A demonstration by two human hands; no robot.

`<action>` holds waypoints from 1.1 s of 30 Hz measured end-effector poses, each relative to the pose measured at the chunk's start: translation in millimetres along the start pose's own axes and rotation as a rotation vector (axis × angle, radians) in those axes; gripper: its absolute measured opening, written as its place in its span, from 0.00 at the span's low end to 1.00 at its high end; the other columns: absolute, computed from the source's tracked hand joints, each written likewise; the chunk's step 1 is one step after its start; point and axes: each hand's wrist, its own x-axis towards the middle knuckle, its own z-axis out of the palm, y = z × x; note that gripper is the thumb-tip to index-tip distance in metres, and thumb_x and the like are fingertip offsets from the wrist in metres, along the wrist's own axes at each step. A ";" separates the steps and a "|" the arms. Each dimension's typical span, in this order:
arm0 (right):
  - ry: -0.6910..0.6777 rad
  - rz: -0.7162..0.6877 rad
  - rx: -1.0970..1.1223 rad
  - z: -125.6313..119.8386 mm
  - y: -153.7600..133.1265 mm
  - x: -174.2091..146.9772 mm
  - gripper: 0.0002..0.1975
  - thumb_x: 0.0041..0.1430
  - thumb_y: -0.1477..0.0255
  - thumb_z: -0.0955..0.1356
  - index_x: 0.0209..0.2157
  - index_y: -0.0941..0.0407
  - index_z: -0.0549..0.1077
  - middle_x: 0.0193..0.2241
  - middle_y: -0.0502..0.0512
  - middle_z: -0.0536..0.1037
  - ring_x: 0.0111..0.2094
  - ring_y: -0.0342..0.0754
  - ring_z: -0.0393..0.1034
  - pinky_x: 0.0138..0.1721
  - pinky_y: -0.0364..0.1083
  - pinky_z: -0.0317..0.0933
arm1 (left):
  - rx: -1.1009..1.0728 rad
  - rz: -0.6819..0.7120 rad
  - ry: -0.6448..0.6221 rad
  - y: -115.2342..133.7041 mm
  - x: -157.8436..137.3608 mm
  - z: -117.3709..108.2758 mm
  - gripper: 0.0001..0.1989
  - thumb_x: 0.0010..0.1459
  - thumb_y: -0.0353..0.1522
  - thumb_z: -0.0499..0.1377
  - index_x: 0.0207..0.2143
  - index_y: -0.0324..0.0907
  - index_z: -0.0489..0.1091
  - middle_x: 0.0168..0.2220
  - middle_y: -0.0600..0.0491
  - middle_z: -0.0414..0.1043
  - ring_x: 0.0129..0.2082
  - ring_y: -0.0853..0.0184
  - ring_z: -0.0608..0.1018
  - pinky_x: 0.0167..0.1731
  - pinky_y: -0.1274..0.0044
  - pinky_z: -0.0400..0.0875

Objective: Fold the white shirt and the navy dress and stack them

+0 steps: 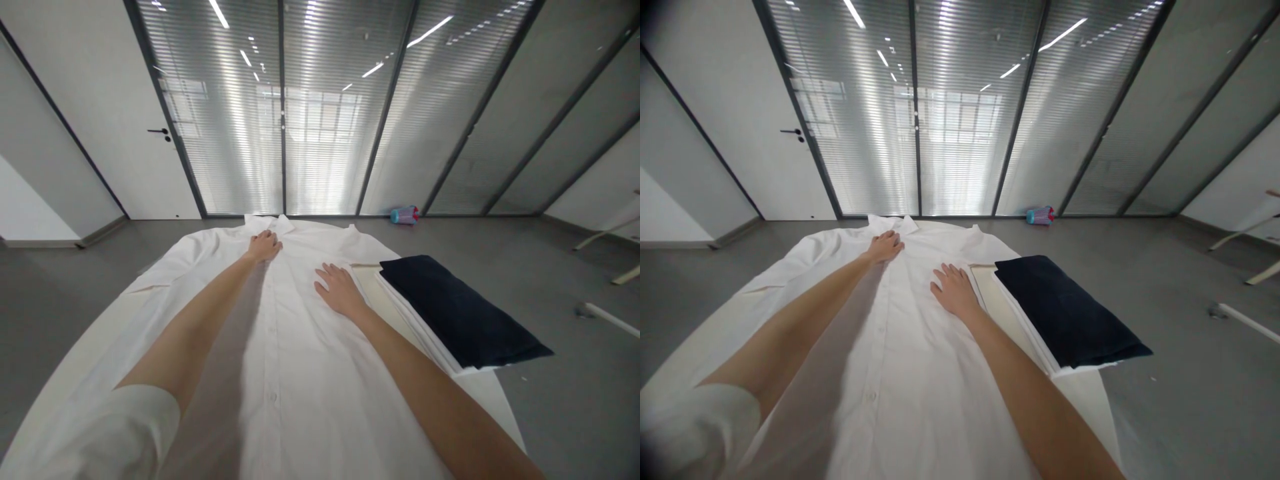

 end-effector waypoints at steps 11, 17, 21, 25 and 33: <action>-0.012 0.005 0.004 -0.4 0.3 1.1 0.26 0.71 0.61 0.58 0.65 0.56 0.65 0.68 0.61 0.59 0.68 0.59 0.52 0.67 0.59 0.44 | 0.022 -0.111 -0.002 -3.3 12.4 1.9 0.30 0.63 0.49 0.50 0.59 0.38 0.66 0.66 0.35 0.57 0.64 0.44 0.61 0.59 0.54 0.56; -0.009 0.002 0.003 1.1 0.6 1.3 0.27 0.71 0.61 0.57 0.65 0.56 0.65 0.68 0.61 0.59 0.69 0.59 0.51 0.67 0.58 0.44 | -0.040 -0.112 0.053 -4.8 5.7 4.9 0.31 0.63 0.47 0.52 0.64 0.43 0.61 0.62 0.39 0.66 0.62 0.48 0.65 0.59 0.55 0.55; -0.012 0.003 0.003 0.2 0.4 1.1 0.27 0.71 0.61 0.57 0.65 0.56 0.65 0.68 0.61 0.59 0.69 0.59 0.51 0.67 0.58 0.44 | -0.058 -0.097 0.110 -3.5 0.4 3.7 0.24 0.63 0.45 0.54 0.58 0.48 0.70 0.67 0.44 0.57 0.65 0.48 0.61 0.60 0.57 0.55; -0.009 0.001 0.012 -0.9 -0.2 0.5 0.26 0.71 0.61 0.57 0.65 0.56 0.65 0.68 0.62 0.59 0.69 0.58 0.52 0.67 0.58 0.43 | -0.038 -0.170 0.119 -1.6 -0.3 3.9 0.28 0.63 0.47 0.53 0.62 0.48 0.66 0.67 0.39 0.55 0.66 0.46 0.60 0.60 0.55 0.54; 0.001 0.000 0.005 0.9 0.6 1.3 0.26 0.71 0.61 0.58 0.65 0.56 0.65 0.68 0.61 0.60 0.69 0.58 0.52 0.67 0.58 0.44 | -0.024 -0.224 0.088 -2.8 4.6 5.3 0.35 0.61 0.50 0.51 0.63 0.38 0.62 0.63 0.35 0.63 0.61 0.43 0.65 0.58 0.55 0.56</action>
